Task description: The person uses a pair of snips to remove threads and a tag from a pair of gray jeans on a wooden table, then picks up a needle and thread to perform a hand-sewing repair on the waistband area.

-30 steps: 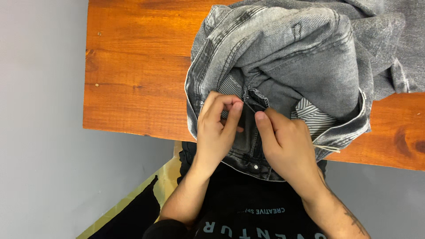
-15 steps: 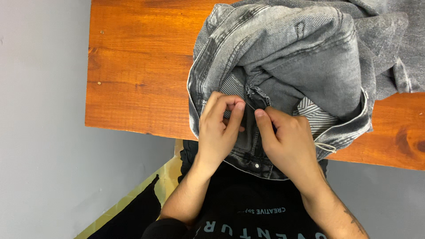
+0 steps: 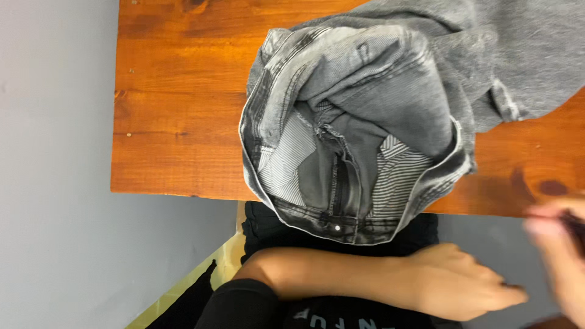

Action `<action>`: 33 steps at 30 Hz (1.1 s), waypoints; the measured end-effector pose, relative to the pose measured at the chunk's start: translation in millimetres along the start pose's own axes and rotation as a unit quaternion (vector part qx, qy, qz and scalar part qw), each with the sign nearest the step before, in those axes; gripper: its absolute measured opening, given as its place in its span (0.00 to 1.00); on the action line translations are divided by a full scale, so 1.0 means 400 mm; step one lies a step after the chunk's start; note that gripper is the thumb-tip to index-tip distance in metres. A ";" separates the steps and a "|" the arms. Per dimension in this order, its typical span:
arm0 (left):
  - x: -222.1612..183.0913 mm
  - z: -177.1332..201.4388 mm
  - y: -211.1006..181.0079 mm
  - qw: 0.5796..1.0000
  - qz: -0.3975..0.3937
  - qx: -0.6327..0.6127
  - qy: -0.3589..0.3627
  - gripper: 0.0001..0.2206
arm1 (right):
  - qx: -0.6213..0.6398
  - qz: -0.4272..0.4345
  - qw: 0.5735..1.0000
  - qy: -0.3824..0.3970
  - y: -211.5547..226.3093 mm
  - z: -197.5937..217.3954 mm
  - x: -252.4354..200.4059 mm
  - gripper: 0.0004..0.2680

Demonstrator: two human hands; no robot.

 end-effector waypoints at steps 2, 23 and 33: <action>-0.066 -0.008 0.034 0.987 -0.068 -0.023 -0.143 0.09 | 0.036 0.117 0.991 0.046 0.521 -0.051 -0.119 0.09; -0.378 0.348 0.195 0.732 0.213 -0.123 -0.635 0.23 | 0.300 0.090 0.925 0.214 0.693 -0.415 0.114 0.07; -0.377 0.347 0.194 0.698 0.132 -0.018 -0.703 0.05 | 0.235 0.199 0.929 0.205 0.695 -0.401 0.106 0.06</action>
Point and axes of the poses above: each hand's wrist, its own x-axis towards the middle knuckle, its own z-axis out of the back of the hand, y = z × x, the point moved 2 cm from there along x, towards the middle knuckle, and after that the axes turned 5 degrees about -x, right-handed, at the moved point
